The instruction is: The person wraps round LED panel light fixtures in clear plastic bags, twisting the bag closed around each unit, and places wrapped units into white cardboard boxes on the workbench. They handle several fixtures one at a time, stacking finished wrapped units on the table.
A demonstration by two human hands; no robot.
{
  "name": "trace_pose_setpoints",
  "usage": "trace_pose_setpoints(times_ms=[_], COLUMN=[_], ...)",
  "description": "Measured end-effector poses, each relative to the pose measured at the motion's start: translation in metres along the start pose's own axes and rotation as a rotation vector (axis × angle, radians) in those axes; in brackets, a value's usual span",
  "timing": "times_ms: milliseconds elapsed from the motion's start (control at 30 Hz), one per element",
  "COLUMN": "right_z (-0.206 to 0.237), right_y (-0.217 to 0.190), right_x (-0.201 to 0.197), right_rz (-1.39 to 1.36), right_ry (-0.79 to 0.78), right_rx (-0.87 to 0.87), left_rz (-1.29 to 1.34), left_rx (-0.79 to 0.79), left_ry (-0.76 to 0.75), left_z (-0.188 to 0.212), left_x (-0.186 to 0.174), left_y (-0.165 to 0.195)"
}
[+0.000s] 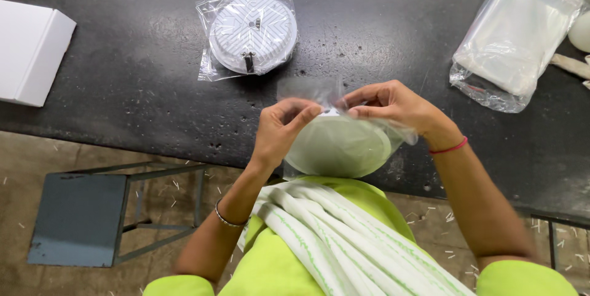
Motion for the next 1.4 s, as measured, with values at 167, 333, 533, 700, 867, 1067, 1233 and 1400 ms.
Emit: trace_pose_setpoints(times_ms=[167,333,533,700,867,1067,1233,1400], right_z=[0.006,0.009,0.01,0.01,0.008,0.005,0.006,0.005], right_y=[-0.03,-0.042,-0.029,-0.012,-0.002,-0.001,0.0,0.001], right_x=[0.015,0.026,0.024,0.012,0.004,-0.001,-0.002,-0.002], right_rz=[0.511,0.648,0.691,0.686,0.528,0.563,0.396,0.388], right_ry=[0.039,0.06,0.099,0.153,0.149,0.103,0.121,0.133], right_rx=[0.007,-0.125,-0.142,0.024,-0.157,-0.18,-0.149,-0.074], left_rz=[-0.528,-0.672,-0.552,-0.537,-0.671,-0.866,-0.787,-0.495], left_rx=[0.487,0.477,0.378,0.19,0.156,0.583,0.494,0.288], left_ry=[0.116,0.111,-0.016,-0.156,-0.146,0.089,0.086,-0.046], left_z=[0.007,0.007,-0.011,-0.012,0.014,0.032,0.018,-0.004], left_x=[0.005,0.012,0.029,0.038,0.065,0.107,0.087,0.06], left_y=[0.044,0.068,0.076,0.082,0.088,0.082,0.066,0.067])
Point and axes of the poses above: each hand's wrist, its own z-axis away from the middle knuckle, its own x-axis out of the palm, y = z × x, the point moved 1 cm from there along -z, towards the middle knuckle, and after that the axes turned 6 degrees about -x, right-handed, at the moved point
